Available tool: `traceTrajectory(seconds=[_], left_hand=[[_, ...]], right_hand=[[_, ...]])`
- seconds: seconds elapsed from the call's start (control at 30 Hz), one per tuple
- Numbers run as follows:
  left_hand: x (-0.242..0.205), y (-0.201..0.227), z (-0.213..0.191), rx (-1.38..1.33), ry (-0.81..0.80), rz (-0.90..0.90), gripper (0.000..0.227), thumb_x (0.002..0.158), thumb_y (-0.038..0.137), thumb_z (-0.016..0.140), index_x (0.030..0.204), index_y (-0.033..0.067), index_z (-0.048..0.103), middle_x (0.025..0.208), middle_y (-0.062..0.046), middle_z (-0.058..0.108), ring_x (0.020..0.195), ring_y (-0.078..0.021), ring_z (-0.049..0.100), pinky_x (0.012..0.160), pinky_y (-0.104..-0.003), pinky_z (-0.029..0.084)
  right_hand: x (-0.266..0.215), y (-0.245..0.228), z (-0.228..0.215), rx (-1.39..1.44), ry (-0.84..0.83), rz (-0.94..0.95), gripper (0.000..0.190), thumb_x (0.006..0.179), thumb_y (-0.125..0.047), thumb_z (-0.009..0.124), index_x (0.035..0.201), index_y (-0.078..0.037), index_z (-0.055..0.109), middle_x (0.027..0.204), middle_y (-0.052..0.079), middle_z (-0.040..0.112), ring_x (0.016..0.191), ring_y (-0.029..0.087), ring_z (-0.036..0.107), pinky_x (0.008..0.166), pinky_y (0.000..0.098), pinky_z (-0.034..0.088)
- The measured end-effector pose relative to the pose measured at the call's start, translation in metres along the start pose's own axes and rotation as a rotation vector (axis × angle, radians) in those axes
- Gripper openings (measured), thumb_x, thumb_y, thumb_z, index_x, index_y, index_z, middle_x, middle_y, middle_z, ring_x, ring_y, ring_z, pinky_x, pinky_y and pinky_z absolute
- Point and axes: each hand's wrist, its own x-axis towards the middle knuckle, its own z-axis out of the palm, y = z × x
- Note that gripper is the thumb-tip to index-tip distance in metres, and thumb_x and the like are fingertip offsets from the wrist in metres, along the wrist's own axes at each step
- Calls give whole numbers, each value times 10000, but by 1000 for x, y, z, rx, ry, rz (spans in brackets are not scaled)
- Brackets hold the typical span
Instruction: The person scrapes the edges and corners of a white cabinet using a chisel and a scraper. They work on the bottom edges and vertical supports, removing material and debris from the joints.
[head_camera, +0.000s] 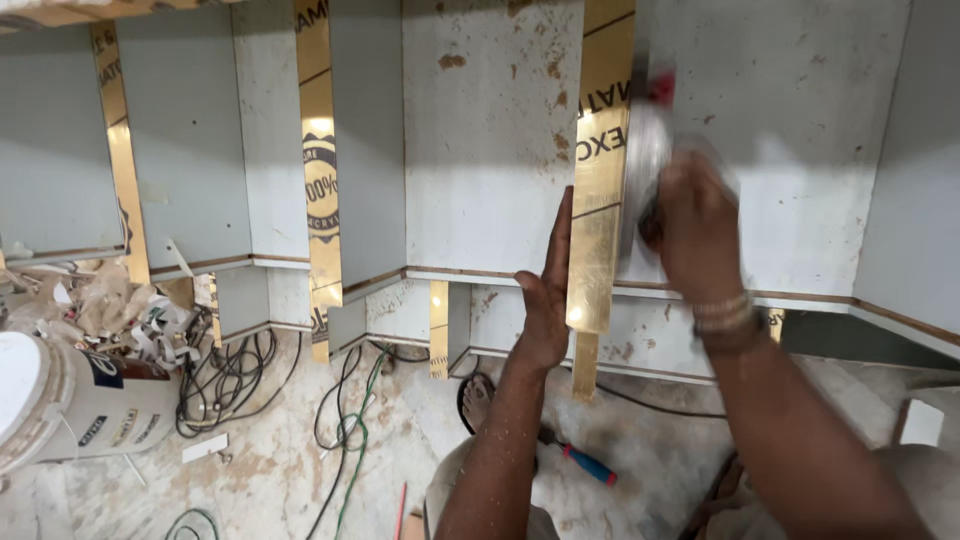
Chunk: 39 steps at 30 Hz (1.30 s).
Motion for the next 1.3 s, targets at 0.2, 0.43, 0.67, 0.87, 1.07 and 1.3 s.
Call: traceTrajectory(seconds=[0.2,0.43,0.67,0.87,1.07,1.3], left_hand=[[2,-9,-4,-11,-10,10,1182,815,954,81,1694,169,-2,1790,-120,61,1652,-308,119,1330,-508,175],[-1,-16,-4,-33,-1,4,1178,812,961,86,1689,180,-9,1792,-118,46,1655,-320,117,1334,-533,174],[3,-7,-5,57,-17,8,1204,793,984,64,1690,184,-21,1801,-112,27,1672,-320,76,1345,-542,147],[5,-13,-6,8,-14,-10,1211,782,984,88,1691,192,-24,1801,-108,16,1670,-321,80,1345,-556,166],[6,-20,-8,10,0,6,1205,797,981,87,1696,186,-17,1806,-96,9,1679,-305,62,1355,-536,146],[3,-14,-8,33,-22,79,1153,862,945,74,1715,173,-8,1825,-76,15,1710,-288,75,1405,-510,149]], right_hand=[[51,-25,5,241,-40,-62,283,1107,-366,510,1071,-94,582,681,-54,450,515,64,421,447,256,365],[-184,37,-2,115,-79,138,331,1060,-337,525,1097,-19,609,891,-54,649,436,51,512,370,237,422],[58,-27,2,185,-27,-148,260,1152,-327,508,1141,-80,588,743,-25,498,527,84,474,438,256,398],[-20,-19,-12,-25,-49,88,400,1134,-429,457,1045,-60,583,646,-31,519,495,61,529,417,228,423],[-194,-3,0,131,-64,103,347,1076,-336,479,1041,-20,617,946,-29,577,499,47,492,417,238,406],[-11,-38,1,305,-87,-20,415,1169,-459,529,1012,-76,500,698,-28,448,527,76,440,447,262,384]])
